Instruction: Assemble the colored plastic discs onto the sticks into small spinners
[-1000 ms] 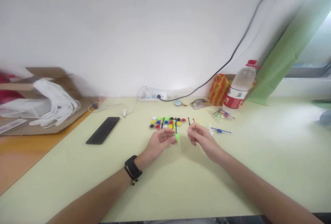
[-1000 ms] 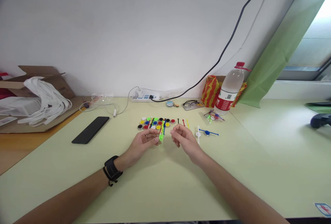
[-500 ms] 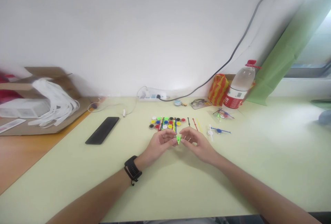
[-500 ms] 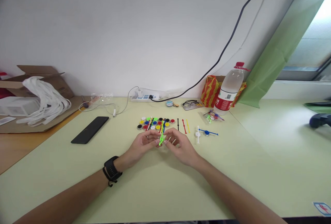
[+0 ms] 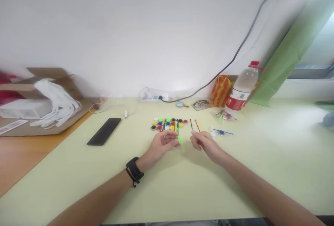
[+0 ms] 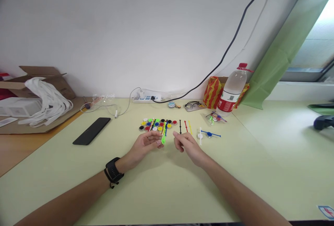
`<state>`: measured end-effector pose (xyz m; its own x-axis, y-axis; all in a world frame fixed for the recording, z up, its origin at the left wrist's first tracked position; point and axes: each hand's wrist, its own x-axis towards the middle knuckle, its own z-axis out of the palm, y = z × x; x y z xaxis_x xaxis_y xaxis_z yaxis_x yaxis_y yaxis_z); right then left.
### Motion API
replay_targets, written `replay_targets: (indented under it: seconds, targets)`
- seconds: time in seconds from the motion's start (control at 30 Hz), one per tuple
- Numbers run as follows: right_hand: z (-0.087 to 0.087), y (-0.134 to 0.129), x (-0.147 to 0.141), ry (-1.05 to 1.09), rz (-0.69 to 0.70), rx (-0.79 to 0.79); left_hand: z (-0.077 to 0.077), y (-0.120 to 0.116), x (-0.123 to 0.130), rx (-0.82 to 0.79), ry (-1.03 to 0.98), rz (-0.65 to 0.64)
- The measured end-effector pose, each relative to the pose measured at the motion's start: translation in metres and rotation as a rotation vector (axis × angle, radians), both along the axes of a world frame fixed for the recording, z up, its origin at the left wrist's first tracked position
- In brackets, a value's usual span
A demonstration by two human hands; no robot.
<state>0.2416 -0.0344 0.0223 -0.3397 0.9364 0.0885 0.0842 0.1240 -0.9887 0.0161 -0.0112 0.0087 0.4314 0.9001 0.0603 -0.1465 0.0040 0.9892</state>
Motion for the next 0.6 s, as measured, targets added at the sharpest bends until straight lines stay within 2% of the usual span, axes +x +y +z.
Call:
replay_targets:
  seconds: [0.17, 0.6]
  targets:
    - [0.006, -0.002, -0.006, 0.064, -0.07, 0.018, 0.0, 0.001, 0.0, -0.002, -0.003, -0.009]
    - [-0.011, -0.001, -0.011, 0.073, 0.012, 0.065, 0.0, -0.002, 0.002, -0.007, -0.011, -0.07]
